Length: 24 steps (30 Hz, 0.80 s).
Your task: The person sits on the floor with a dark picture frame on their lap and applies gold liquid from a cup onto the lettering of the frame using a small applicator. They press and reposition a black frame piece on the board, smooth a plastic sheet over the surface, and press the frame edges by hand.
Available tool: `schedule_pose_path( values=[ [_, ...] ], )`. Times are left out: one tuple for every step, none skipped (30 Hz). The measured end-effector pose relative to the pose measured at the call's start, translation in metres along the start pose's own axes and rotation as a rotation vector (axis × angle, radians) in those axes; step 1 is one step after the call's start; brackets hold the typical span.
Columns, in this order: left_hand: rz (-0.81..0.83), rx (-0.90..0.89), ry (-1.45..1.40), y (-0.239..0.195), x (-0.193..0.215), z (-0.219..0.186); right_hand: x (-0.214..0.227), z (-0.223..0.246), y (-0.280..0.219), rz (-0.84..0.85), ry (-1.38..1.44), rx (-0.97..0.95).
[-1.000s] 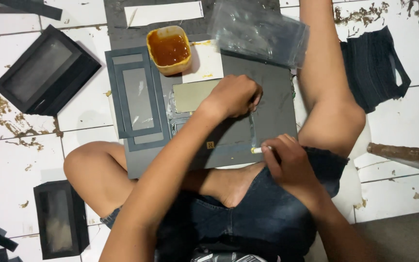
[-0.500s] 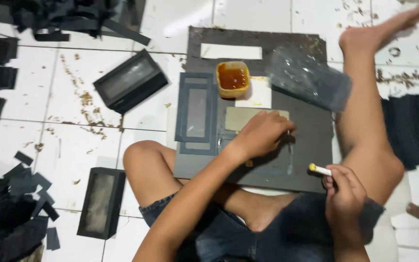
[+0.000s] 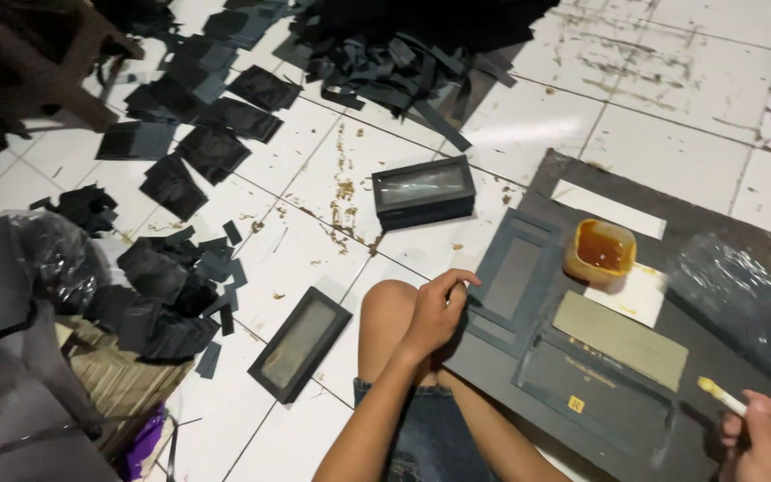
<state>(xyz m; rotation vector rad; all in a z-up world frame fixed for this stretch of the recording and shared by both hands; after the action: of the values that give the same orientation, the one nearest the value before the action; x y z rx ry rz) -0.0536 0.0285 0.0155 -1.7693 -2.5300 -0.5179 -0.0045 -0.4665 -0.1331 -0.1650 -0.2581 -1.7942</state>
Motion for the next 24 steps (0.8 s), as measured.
schedule_pose_path(
  values=[
    [-0.017,-0.007,0.010,-0.003,0.000,0.008,0.001,-0.014,0.010,0.015,0.012,0.010],
    [-0.090,0.044,-0.070,-0.006,0.000,0.017,0.001,-0.027,0.021,0.065,-0.016,0.037],
    [-0.156,0.097,-0.156,-0.010,-0.002,0.027,0.005,-0.042,0.028,0.110,-0.049,0.061],
    [-0.167,0.092,-0.151,-0.010,-0.004,0.026,0.009,-0.060,0.042,0.118,-0.043,0.067],
    [-0.204,0.123,-0.209,-0.010,-0.004,0.026,0.011,-0.080,0.053,0.153,-0.076,0.020],
    [-0.241,0.153,-0.267,-0.009,-0.005,0.026,0.012,-0.101,0.064,0.187,-0.110,-0.027],
    [-0.238,0.150,-0.258,-0.008,-0.003,0.027,0.008,-0.105,0.066,0.187,-0.101,-0.031],
    [-0.234,0.149,-0.231,-0.006,-0.002,0.028,0.003,-0.110,0.068,0.193,-0.167,-0.026],
    [-0.227,0.145,-0.207,-0.003,-0.001,0.029,-0.001,-0.112,0.071,0.196,-0.233,-0.019],
    [-0.222,0.142,-0.201,-0.002,-0.001,0.025,-0.001,-0.124,0.070,0.193,-0.226,-0.021],
    [-0.204,0.123,-0.156,0.000,-0.002,0.022,-0.002,-0.135,0.075,0.196,-0.227,-0.044],
    [-0.186,0.105,-0.111,0.002,-0.004,0.020,-0.003,-0.146,0.079,0.200,-0.229,-0.067],
    [-0.191,0.101,-0.108,0.003,-0.005,0.018,0.005,-0.187,0.102,0.203,-0.224,-0.063],
    [-0.194,0.041,-0.047,0.004,-0.007,0.015,0.009,-0.227,0.126,0.349,-0.100,-0.048],
    [-0.199,-0.017,0.015,0.004,-0.008,0.013,0.012,-0.267,0.149,0.496,0.026,-0.033],
    [-0.206,-0.019,0.019,0.004,-0.008,0.012,0.001,-0.256,0.145,0.502,0.029,-0.029],
    [-0.188,-0.027,0.037,0.004,-0.009,0.010,-0.007,-0.245,0.141,0.404,-0.024,0.022],
    [-0.171,-0.036,0.054,0.004,-0.009,0.009,-0.015,-0.234,0.136,0.304,-0.077,0.073],
    [-0.176,-0.036,0.057,0.004,-0.009,0.010,-0.019,-0.232,0.146,0.308,-0.075,0.075],
    [-0.169,-0.022,0.059,0.004,-0.010,0.011,-0.024,-0.230,0.155,0.326,-0.139,0.100],
    [-0.161,-0.008,0.060,0.003,-0.011,0.012,-0.027,-0.228,0.163,0.342,-0.203,0.124],
    [-0.164,-0.008,0.061,0.003,-0.011,0.014,-0.037,-0.211,0.162,0.345,-0.203,0.126],
    [-0.180,0.026,0.009,0.002,-0.011,0.017,-0.045,-0.196,0.161,0.343,-0.118,0.064],
    [-0.196,0.059,-0.044,0.002,-0.012,0.020,-0.054,-0.180,0.159,0.342,-0.032,0.002]
  ],
)
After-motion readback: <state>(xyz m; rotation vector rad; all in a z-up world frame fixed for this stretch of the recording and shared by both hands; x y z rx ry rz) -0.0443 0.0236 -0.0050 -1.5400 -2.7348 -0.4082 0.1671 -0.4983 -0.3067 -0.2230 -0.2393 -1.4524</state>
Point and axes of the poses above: each hand's wrist, its own y-axis towards the middle knuckle, its own x-axis out of the back of the hand, z = x × y, the point moved 2 cm from there along y, towards the middle knuckle, and after that the axes turned 2 degrees about -x, right-handed, at the moved point
